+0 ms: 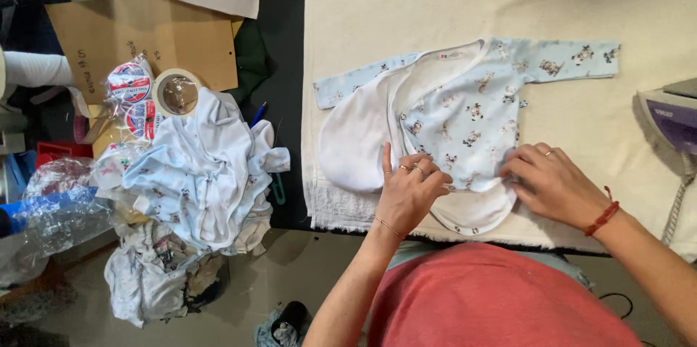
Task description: Ironing and folding a baby onesie on a padded workstation
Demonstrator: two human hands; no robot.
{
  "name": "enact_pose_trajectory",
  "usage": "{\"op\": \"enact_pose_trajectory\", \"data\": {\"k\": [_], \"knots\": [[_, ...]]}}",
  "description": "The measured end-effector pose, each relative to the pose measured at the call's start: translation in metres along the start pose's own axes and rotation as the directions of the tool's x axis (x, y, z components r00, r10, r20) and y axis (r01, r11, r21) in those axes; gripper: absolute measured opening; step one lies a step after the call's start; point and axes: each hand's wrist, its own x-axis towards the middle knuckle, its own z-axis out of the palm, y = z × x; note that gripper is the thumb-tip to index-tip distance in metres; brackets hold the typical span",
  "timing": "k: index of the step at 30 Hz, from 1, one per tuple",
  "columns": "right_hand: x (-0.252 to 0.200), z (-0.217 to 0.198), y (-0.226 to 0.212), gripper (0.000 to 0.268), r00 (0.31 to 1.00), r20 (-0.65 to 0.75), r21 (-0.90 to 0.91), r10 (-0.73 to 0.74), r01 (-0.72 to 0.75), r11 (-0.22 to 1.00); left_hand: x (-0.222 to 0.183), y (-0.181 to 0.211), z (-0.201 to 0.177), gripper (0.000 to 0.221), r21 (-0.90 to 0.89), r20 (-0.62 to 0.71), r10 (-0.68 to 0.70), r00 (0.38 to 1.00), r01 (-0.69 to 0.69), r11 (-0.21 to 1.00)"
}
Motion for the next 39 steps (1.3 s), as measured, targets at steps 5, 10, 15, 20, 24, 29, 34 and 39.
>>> {"op": "enact_pose_trajectory", "data": {"k": [5, 10, 15, 20, 24, 29, 34, 39], "knots": [[-0.012, 0.006, 0.007, 0.014, 0.932, -0.193, -0.279, -0.308, 0.249, 0.927, -0.001, 0.011, 0.003, 0.017, -0.043, -0.147, 0.012, 0.989, -0.018, 0.999], [-0.028, 0.01, 0.007, 0.021, 0.962, -0.183, -0.402, -0.204, 0.116, 0.908, -0.017, 0.003, 0.011, 0.021, -0.082, -0.099, 0.057, 0.993, -0.066, 0.995], [-0.032, 0.007, -0.039, 0.03, 0.935, -0.236, -0.263, -0.264, 0.2, 0.944, -0.034, 0.004, 0.001, 0.036, -0.032, 0.132, 0.184, 0.974, -0.181, 0.983], [-0.043, 0.052, -0.04, 0.015, 0.924, -0.073, -0.11, -0.374, 0.366, 0.924, -0.05, 0.013, 0.02, 0.02, -0.041, -0.003, 0.204, 0.979, -0.204, 0.978], [-0.041, 0.05, -0.044, 0.021, 0.965, -0.062, -0.018, -0.255, 0.255, 0.967, -0.051, 0.024, 0.02, 0.014, -0.1, -0.008, 0.067, 0.998, -0.067, 0.993], [-0.03, 0.034, -0.047, 0.01, 0.987, -0.125, 0.118, -0.106, 0.121, 0.986, -0.043, 0.026, 0.017, 0.021, -0.158, 0.056, 0.001, 0.998, 0.008, 0.987], [-0.03, 0.036, -0.048, 0.029, 0.997, 0.023, 0.136, -0.07, 0.066, 0.988, -0.046, 0.023, 0.023, 0.017, -0.081, 0.104, 0.062, 0.993, -0.054, 0.995], [-0.032, 0.036, -0.049, 0.013, 0.996, -0.015, 0.065, -0.09, 0.091, 0.994, -0.036, 0.026, 0.01, 0.022, -0.093, 0.131, 0.1, 0.986, -0.088, 0.992]]}}
